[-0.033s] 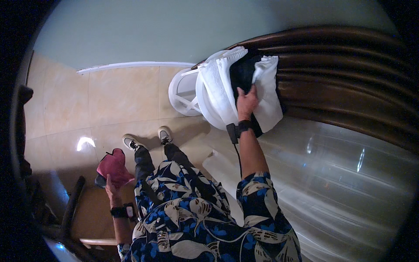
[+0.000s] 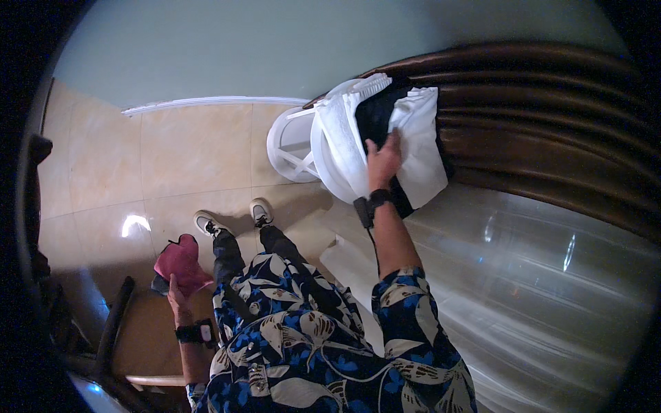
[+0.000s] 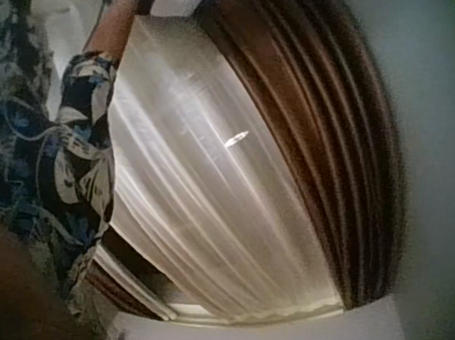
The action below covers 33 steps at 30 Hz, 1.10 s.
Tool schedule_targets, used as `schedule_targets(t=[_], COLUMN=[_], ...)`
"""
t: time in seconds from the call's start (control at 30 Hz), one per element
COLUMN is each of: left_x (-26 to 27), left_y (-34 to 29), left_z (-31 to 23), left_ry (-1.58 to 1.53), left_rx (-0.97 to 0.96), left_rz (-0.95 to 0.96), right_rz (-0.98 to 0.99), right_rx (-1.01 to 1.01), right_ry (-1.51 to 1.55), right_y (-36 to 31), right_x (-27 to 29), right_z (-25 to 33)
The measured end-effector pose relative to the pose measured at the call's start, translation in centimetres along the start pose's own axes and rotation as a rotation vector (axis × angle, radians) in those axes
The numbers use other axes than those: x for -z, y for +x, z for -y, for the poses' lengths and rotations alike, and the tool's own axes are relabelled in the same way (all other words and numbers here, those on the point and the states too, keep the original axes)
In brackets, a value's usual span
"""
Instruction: The person moves a tan leather armchair around a dining table, then uses a pink cloth to wipe the table surface and the chair. The person also picks up a folded white cloth from a nearby stool and places it on a white desk.
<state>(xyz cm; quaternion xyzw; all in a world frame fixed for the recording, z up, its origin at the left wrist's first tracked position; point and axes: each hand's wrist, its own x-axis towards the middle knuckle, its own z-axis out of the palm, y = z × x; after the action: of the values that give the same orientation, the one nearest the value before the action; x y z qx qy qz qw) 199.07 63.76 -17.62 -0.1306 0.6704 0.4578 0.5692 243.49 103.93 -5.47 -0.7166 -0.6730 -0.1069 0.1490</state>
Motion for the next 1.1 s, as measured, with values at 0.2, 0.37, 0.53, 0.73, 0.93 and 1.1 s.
schedule_targets(t=[0.2, 0.37, 0.53, 0.73, 0.93, 1.1], left_x=[-1.3, -1.3, -0.3, -2.6, -5.8, -8.4], left_y=[-0.7, -0.4, -0.8, -4.3, -5.0, -11.1], left_z=[1.1, 2.1, 2.3, -2.6, -8.6, -16.9], left_ry=[-0.188, -0.27, -0.275, -0.16, -0.091, 0.147], left_rx=[0.086, 0.067, 0.048, -0.131, -0.221, -0.198], left_rz=[-0.052, -0.019, -0.061, -0.042, 0.285, 0.442], right_rz=[0.078, 0.152, 0.246, 0.212, 0.807, 1.014], right_rx=[0.09, 0.111, 0.092, 0.115, 0.24, 0.2], right_ry=[-0.189, -0.18, -0.177, 0.047, 0.773, 1.148], right_y=[-1.4, -1.5, -2.1, -3.6, -10.8, -11.2], right_x=[-1.2, -0.3, 0.3, 1.3, 4.1, 8.1], right_z=[1.8, 1.5, 2.5, 3.2, 18.4, 27.2])
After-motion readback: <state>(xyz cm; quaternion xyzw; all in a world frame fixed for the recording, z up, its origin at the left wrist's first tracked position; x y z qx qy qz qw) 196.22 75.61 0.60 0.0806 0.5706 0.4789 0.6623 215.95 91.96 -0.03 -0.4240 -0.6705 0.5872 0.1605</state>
